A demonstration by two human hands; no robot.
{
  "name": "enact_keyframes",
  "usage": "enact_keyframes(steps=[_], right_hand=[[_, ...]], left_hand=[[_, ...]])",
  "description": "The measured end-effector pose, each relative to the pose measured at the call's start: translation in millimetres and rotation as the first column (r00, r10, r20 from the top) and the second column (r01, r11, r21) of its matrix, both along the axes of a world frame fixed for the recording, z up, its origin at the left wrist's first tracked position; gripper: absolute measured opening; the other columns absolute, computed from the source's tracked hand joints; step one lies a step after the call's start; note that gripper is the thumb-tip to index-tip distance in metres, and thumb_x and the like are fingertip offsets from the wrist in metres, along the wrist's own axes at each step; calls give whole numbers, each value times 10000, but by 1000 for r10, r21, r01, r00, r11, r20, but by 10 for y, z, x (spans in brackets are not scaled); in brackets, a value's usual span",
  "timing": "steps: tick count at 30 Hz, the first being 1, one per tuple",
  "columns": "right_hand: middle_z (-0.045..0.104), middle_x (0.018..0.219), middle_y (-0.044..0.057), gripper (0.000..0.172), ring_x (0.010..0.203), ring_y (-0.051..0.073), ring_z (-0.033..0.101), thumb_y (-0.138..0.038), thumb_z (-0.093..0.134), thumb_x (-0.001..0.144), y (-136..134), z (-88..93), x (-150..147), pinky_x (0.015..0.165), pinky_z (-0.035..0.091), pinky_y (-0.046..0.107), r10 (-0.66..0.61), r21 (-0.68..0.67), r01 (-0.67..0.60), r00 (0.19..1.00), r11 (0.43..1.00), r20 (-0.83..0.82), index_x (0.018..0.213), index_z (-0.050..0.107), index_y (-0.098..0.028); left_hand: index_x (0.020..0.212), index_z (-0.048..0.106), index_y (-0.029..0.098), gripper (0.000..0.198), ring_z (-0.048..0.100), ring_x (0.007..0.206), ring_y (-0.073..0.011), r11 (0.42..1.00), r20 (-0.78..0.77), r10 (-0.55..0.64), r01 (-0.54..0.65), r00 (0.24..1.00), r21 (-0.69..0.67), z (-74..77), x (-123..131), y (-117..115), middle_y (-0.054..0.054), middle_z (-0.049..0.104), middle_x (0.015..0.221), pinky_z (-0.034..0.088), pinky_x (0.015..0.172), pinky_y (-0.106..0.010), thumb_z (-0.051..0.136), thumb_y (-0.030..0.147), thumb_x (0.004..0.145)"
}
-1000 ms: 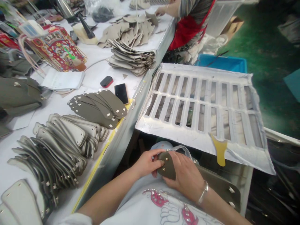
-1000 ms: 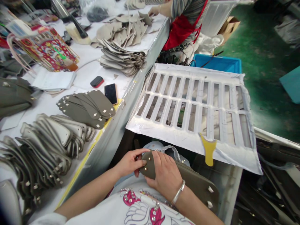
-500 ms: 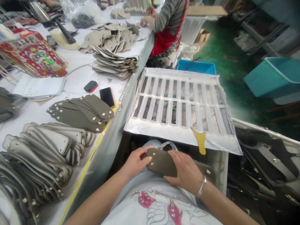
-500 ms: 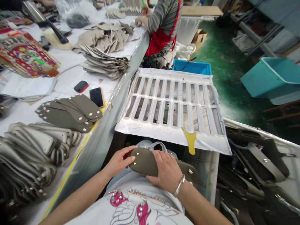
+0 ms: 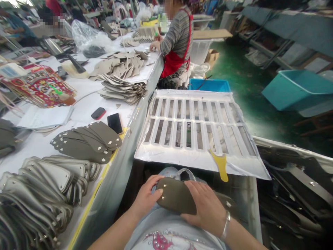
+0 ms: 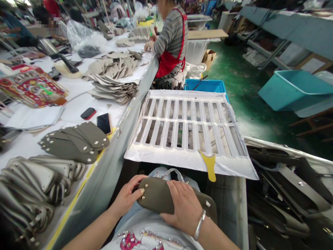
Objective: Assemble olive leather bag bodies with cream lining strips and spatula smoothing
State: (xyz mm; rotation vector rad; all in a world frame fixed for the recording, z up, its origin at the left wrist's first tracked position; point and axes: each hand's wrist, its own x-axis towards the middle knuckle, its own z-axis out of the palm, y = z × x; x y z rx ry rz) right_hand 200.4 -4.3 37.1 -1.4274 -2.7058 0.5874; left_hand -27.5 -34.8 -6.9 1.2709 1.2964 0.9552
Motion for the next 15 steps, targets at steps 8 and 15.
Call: enact_keyframes(steps=[8, 15], right_hand=[[557, 1081, 122, 647, 995, 277, 491, -422, 674, 567, 64, 20, -35, 905, 365, 435, -6, -37, 4, 999, 999, -50, 1117, 507, -125], [546, 1146, 131, 758, 1046, 286, 487, -478, 718, 554, 29, 24, -12, 938, 351, 455, -6, -35, 5, 1000, 999, -19, 1181, 482, -122]], left_hand=[[1140, 533, 197, 339, 496, 1106, -213, 999, 54, -23, 25, 998, -36, -63, -11, 41, -62, 517, 1193, 357, 990, -338, 508, 189, 802], [1146, 535, 198, 348, 524, 1049, -203, 988, 82, -143, 148, 986, -51, -46, -75, 104, -53, 564, 1148, 381, 945, -320, 533, 204, 798]])
